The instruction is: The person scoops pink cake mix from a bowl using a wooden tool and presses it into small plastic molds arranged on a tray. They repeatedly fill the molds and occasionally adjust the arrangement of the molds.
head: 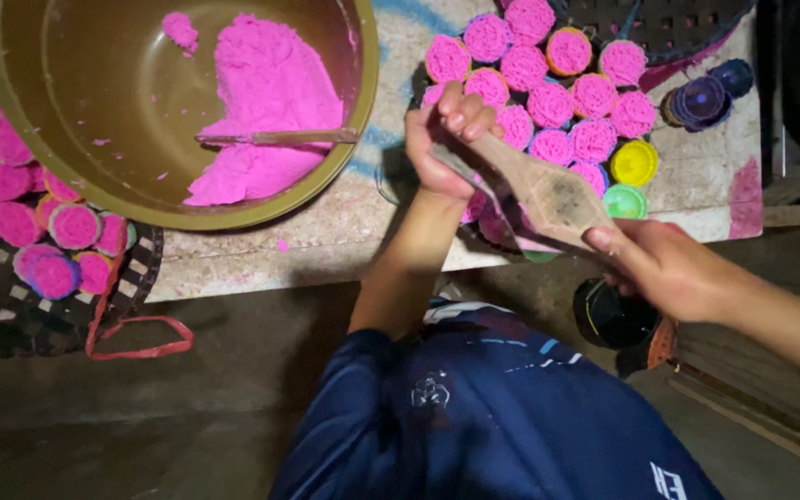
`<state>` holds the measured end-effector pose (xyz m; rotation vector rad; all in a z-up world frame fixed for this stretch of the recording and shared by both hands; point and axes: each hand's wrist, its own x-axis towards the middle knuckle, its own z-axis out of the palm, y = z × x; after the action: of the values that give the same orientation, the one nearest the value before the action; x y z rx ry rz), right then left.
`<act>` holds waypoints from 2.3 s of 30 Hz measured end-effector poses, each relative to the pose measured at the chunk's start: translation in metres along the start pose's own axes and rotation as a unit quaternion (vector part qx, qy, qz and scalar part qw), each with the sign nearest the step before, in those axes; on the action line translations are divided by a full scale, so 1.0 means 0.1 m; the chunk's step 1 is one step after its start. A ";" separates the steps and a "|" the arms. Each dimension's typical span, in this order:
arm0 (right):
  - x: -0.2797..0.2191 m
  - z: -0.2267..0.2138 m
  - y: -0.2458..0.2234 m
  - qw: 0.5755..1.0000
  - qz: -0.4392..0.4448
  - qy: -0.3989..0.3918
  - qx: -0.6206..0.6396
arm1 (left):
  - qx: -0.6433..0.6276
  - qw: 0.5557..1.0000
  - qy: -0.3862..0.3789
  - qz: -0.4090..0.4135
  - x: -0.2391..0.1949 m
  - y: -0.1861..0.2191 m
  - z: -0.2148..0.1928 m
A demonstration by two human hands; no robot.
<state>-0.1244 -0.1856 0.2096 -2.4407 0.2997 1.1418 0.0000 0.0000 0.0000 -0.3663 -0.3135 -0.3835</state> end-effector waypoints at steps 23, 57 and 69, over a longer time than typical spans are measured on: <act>0.02 0.01 0.15 0.993 -0.076 0.078 0.045 | 0.072 0.997 -0.010 -0.008 0.29 -0.07 0.48; -0.03 0.68 1.53 0.881 0.054 -0.095 0.460 | 0.090 0.984 0.051 -0.145 0.00 -0.87 0.70; -0.22 0.91 1.10 0.966 -0.080 0.178 0.172 | 0.136 0.965 0.143 -0.171 0.00 -0.87 0.41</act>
<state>-0.2404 -0.2405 0.1434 -2.2928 0.3653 0.5268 -0.0454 -0.0588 0.0614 0.0172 -0.1421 -0.7151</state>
